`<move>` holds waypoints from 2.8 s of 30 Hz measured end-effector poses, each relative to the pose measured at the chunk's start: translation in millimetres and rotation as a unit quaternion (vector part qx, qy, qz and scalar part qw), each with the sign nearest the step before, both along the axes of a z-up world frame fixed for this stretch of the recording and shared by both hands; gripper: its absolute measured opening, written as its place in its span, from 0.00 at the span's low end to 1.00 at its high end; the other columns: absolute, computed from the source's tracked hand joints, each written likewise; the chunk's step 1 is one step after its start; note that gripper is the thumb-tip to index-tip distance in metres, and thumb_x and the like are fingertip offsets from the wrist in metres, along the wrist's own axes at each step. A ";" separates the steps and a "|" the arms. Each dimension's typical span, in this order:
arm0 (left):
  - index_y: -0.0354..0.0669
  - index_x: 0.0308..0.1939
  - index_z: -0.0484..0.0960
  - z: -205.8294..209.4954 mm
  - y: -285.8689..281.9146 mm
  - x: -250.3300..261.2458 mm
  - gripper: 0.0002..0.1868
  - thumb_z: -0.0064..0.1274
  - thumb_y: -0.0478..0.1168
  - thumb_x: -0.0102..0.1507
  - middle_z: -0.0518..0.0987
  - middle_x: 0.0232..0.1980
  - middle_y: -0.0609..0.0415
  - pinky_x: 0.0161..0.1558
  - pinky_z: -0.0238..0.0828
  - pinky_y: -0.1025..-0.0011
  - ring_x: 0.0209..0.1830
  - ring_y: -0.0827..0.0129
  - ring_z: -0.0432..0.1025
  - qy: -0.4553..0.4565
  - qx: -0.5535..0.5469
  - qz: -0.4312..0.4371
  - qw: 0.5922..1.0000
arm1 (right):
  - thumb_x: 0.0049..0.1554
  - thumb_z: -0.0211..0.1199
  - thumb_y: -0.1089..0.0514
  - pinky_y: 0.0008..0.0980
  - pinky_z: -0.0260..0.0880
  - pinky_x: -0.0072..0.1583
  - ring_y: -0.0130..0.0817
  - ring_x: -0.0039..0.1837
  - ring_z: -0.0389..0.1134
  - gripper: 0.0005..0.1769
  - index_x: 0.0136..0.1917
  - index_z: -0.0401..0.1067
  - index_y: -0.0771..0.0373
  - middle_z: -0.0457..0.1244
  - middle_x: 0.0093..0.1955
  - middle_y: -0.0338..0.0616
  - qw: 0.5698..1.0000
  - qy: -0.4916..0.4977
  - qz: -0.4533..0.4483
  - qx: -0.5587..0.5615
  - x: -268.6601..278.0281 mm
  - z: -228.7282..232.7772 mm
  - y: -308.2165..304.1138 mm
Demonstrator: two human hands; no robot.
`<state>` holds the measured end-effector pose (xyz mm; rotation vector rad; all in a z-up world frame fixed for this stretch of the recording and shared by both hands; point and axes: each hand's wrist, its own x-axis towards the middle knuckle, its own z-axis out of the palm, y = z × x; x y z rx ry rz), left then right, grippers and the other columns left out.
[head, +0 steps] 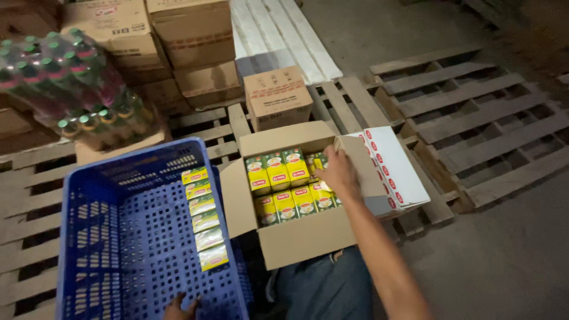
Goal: The person opens a cardboard box and transfers small yellow and green boxes into a blue plastic basket. They arrange the boxes in neat rows inside the basket.
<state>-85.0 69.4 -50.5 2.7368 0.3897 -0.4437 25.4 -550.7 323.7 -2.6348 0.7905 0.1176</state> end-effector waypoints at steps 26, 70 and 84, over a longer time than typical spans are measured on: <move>0.40 0.71 0.80 174.6 -71.8 25.9 0.27 0.49 0.51 0.73 0.86 0.66 0.34 0.52 0.83 0.67 0.49 0.57 0.86 -0.099 -0.633 0.187 0.745 | 0.61 0.73 0.59 0.18 0.67 0.49 0.18 0.46 0.66 0.25 0.71 0.79 0.50 0.62 0.56 0.35 0.852 -0.067 0.222 0.469 -47.1 -41.2 263.0; 0.51 0.77 0.77 -22.6 -103.1 50.1 0.42 0.73 0.57 0.60 0.83 0.60 0.42 0.72 0.75 0.52 0.67 0.45 0.78 0.021 -0.306 0.046 0.951 | 0.66 0.64 0.66 0.64 0.69 0.73 0.69 0.80 0.59 0.13 0.64 0.74 0.67 0.60 0.70 0.57 0.874 -0.324 0.336 0.133 -6.3 -146.2 314.6; 0.61 0.91 0.44 94.8 -108.6 54.7 0.60 0.68 0.42 0.64 0.62 0.76 0.37 0.61 0.78 0.38 0.72 0.35 0.66 -0.006 -0.032 -0.289 0.957 | 0.64 0.64 0.68 0.61 0.68 0.73 0.67 0.75 0.64 0.09 0.58 0.77 0.66 0.64 0.65 0.54 0.867 -0.347 0.330 0.137 -6.4 -149.6 317.8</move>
